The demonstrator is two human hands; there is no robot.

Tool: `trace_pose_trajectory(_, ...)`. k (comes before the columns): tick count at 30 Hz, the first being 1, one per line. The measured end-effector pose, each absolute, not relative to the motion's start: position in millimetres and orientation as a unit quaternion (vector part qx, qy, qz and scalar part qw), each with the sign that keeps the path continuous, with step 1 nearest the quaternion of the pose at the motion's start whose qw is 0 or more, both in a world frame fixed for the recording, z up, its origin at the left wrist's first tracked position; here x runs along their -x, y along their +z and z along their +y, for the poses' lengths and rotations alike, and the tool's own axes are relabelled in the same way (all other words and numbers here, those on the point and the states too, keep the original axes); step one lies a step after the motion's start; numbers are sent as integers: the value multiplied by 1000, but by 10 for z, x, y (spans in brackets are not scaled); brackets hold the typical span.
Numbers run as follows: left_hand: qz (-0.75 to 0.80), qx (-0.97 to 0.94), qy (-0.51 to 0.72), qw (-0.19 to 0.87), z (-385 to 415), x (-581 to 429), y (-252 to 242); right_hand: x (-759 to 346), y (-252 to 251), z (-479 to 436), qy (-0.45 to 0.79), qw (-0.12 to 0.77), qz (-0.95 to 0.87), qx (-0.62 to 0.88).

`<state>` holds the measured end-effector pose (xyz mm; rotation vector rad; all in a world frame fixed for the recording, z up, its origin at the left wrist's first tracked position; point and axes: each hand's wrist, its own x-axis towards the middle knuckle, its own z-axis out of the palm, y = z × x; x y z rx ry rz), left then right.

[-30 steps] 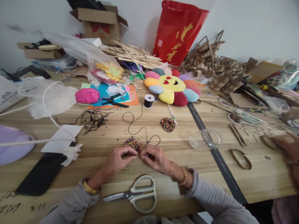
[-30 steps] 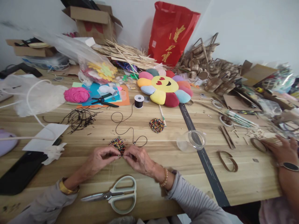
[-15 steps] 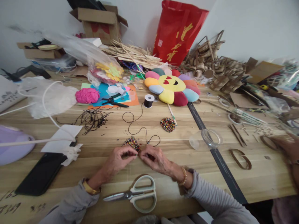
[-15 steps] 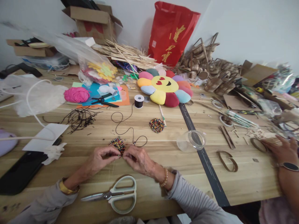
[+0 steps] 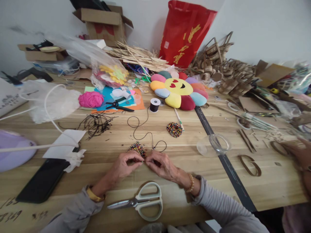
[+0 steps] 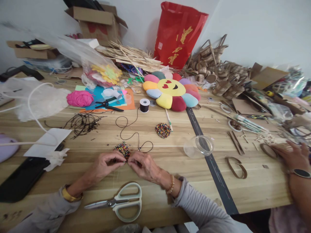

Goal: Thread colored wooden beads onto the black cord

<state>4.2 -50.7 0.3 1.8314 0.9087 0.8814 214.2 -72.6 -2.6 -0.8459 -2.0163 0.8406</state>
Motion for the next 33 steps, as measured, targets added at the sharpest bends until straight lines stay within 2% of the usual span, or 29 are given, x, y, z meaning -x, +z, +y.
trace_pose_trajectory(33,391,-726,331,459,-523,-48,-8,-2160,-39,-717,335,392,-800,306)
